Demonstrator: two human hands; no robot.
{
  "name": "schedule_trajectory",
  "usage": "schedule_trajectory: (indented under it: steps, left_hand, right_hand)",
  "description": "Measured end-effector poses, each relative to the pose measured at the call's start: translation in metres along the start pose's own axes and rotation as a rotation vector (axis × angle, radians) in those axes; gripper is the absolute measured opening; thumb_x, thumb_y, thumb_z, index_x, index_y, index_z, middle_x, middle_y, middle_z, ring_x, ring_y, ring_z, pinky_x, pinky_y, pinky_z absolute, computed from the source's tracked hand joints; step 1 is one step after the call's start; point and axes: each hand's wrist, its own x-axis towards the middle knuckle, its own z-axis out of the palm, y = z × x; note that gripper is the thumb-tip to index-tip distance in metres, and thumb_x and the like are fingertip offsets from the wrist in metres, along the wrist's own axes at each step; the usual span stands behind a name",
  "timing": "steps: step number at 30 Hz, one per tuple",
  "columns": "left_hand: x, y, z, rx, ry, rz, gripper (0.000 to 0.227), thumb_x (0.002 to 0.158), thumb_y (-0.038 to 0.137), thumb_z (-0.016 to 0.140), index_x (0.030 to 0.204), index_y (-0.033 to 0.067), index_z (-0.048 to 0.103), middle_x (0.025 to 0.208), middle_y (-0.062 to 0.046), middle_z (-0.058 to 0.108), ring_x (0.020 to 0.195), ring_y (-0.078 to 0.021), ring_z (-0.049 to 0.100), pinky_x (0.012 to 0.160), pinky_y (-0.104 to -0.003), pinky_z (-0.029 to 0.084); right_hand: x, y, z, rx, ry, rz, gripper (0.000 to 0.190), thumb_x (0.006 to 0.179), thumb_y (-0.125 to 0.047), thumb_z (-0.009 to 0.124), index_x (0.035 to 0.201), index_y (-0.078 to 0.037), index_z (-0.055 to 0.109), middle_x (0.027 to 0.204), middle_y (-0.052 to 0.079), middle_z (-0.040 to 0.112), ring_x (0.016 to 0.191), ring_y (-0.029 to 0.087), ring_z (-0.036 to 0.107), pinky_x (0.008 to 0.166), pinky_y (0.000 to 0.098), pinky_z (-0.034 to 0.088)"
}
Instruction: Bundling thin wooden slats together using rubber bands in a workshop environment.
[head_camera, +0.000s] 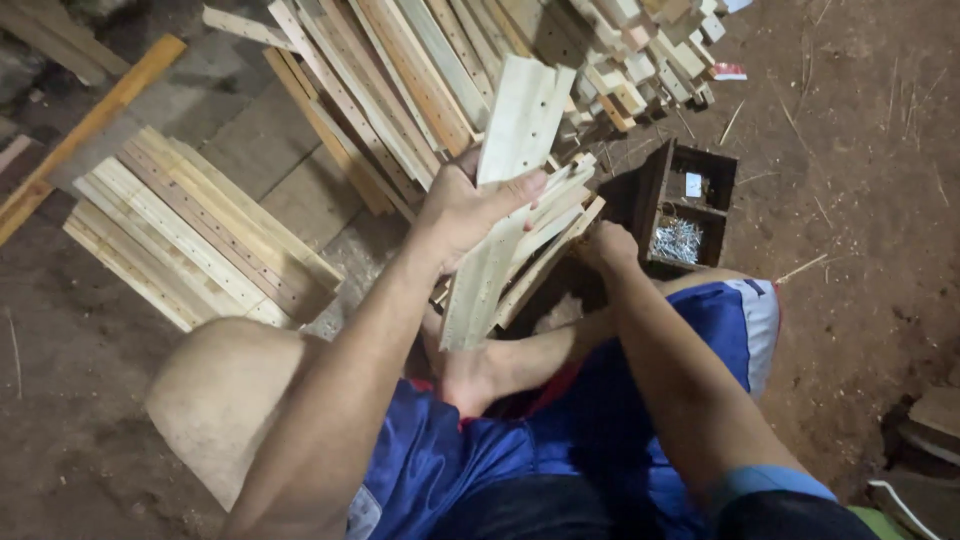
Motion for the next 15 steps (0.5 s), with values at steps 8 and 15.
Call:
schedule_trajectory:
  steps: [8,15]
  left_hand:
    - [0.006,-0.005,-0.006,0.03,-0.015,-0.095,0.049,0.071,0.027,0.094,0.098,-0.0035,0.066,0.078,-0.022,0.074,0.058,-0.0257,0.075,0.053,-0.035,0.066]
    - [0.0,0.01,-0.01,0.067,-0.04,-0.116,0.047,0.072,0.027,0.094,0.099,-0.0035,0.069,0.079,-0.021,0.075,0.061,-0.0251,0.076,0.056,-0.035,0.066]
  right_hand:
    - [-0.02,-0.027,-0.015,-0.181,0.015,0.0,0.035,0.086,-0.027,0.073,0.112,-0.003,0.078,0.1,0.018,0.079,0.099,0.037,0.076,0.082,0.0515,0.061]
    - [-0.035,-0.03,-0.042,0.048,-0.006,0.06,0.042,0.087,-0.03,0.073,0.112,0.004,0.076,0.102,0.025,0.077,0.106,0.044,0.073,0.09,0.0527,0.058]
